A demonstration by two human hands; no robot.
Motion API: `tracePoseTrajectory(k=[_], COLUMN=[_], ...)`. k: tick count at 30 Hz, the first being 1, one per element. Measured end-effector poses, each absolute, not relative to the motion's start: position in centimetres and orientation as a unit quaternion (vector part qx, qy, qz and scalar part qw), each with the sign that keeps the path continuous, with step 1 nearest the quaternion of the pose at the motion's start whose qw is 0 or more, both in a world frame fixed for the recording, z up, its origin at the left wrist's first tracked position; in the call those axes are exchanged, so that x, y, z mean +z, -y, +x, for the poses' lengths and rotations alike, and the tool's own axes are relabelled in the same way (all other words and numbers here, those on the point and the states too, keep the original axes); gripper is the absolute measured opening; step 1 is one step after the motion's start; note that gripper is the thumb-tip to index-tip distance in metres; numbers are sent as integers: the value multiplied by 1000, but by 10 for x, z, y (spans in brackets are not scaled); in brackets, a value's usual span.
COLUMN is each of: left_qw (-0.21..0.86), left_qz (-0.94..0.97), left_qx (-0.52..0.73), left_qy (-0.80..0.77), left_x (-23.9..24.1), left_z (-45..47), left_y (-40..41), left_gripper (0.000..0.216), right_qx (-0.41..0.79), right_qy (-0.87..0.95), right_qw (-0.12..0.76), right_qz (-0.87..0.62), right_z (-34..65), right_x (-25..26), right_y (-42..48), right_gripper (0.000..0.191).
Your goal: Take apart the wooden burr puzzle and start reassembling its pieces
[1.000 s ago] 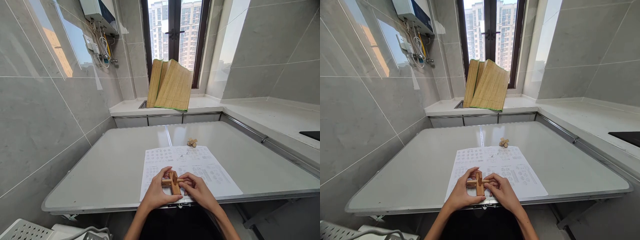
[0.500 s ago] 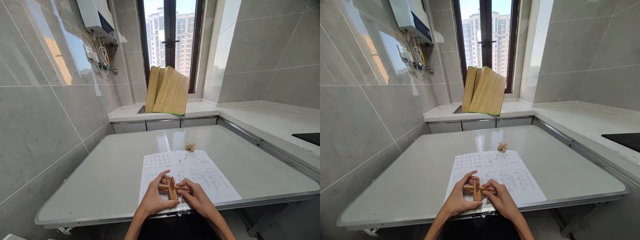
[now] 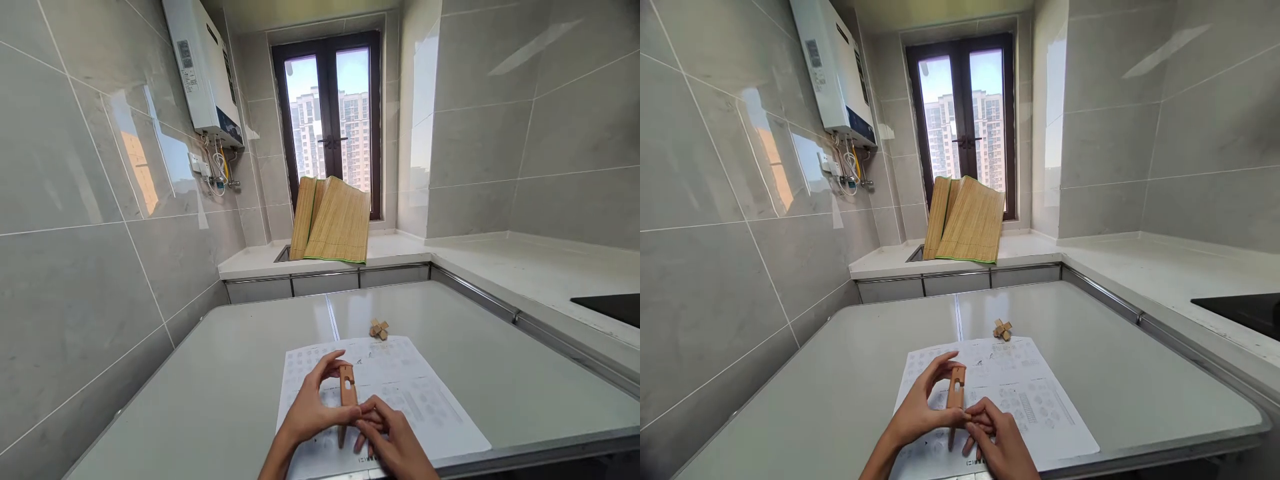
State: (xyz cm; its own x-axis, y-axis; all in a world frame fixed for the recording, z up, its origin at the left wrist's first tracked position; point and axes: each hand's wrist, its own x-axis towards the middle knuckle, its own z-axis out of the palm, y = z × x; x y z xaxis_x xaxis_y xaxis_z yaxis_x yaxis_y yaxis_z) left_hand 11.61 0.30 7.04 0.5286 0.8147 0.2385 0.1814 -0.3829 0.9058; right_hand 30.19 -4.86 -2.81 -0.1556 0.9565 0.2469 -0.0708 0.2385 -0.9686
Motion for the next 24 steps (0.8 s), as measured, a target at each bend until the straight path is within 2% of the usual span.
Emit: tracePoseTrajectory(k=[3,5,8,14,24], left_qw=[448,384,275,161,137], left_qz=[694,659,663,745,784], left_qx=[459,499,462,344,302], left_qy=[-327,-410,-521,-548,-525], left_x=[61,54,40,15,1], left_z=[107,94,68,24,24], left_y=[-26,-43,-66,-90,-89], left_gripper=[75,69,72,73,71], right_qx=[482,481,472,468,455], right_qy=[579,572,563,560,565], right_qw=[534,535,537,533,527], right_qz=[-383,-394,-414,-428,-442], right_z=[301,301,301,301,306], right_x=[-27,-26,-25,-26,-26], right_y=[47,46,45,46,51], right_gripper=[48,49,50,49,46])
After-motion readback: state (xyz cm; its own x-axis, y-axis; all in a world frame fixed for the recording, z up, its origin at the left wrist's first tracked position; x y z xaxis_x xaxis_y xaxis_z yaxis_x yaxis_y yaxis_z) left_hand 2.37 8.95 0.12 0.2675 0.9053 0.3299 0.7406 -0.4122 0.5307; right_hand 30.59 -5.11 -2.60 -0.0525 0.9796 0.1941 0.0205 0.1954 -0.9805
